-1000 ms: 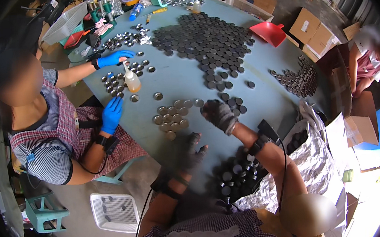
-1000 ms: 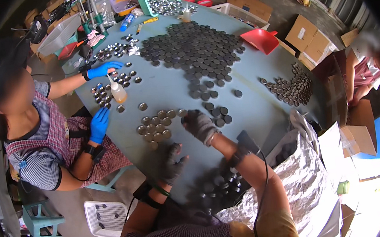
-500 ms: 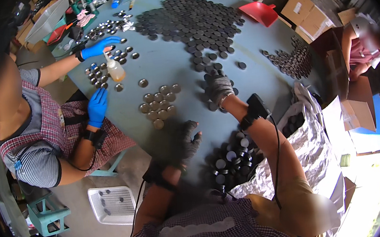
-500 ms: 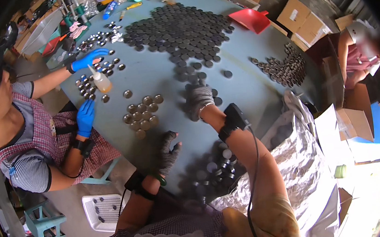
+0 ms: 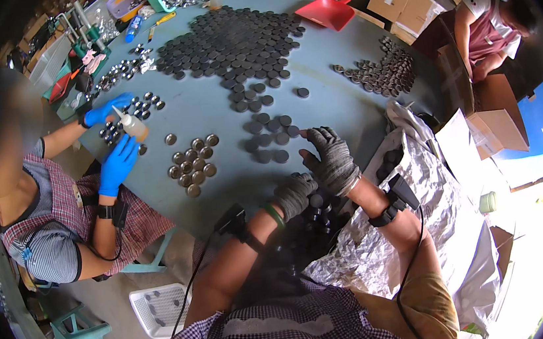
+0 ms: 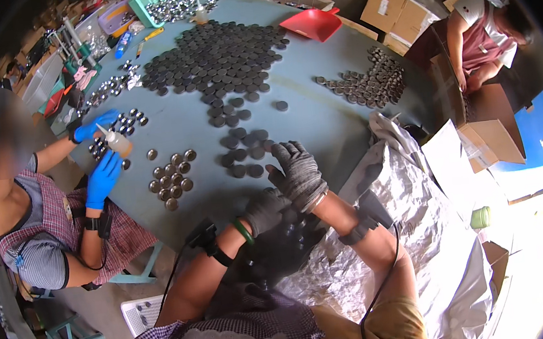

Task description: Manually assemble small rubber or plastic disks into metal caps on a table.

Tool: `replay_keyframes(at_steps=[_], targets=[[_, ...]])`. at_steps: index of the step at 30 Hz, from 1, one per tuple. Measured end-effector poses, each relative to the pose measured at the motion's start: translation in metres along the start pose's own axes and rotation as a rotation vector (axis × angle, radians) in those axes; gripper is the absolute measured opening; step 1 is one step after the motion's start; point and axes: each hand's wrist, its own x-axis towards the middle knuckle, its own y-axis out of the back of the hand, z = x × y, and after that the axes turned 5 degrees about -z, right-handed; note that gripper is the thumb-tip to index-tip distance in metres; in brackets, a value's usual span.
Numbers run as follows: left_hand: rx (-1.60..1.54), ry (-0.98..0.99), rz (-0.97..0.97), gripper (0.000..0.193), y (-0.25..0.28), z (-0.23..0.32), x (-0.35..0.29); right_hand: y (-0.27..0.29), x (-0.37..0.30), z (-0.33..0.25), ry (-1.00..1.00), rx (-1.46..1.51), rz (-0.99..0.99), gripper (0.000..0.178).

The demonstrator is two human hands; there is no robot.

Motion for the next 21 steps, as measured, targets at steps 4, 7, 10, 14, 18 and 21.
replay_keyframes(at_steps=[4, 7, 10, 14, 18, 21], targets=[[-0.055, 0.023, -0.082, 0.031, -0.002, -0.009, 0.005, -0.005, -0.016, 0.017, -0.027, -0.006, 0.029, 0.042], [-0.074, -0.02, 0.169, 0.031, -0.01, -0.024, -0.016, -0.016, -0.021, 0.02, -0.094, 0.058, 0.007, 0.034], [-0.619, 0.057, 0.435, 0.028, 0.007, -0.014, -0.049, -0.038, -0.029, 0.017, -0.403, 0.449, -0.086, 0.025], [-1.185, 0.143, 0.628, 0.036, 0.022, -0.008, -0.081, -0.087, -0.034, 0.034, -0.471, 0.987, -0.232, 0.024], [-1.206, 0.194, 0.725, 0.037, 0.034, -0.01, -0.1, -0.109, -0.031, 0.019, -0.43, 1.316, -0.339, 0.032], [-1.105, 0.204, 0.764, 0.037, 0.034, -0.018, -0.11, -0.094, -0.016, -0.014, -0.285, 0.984, -0.375, 0.035]])
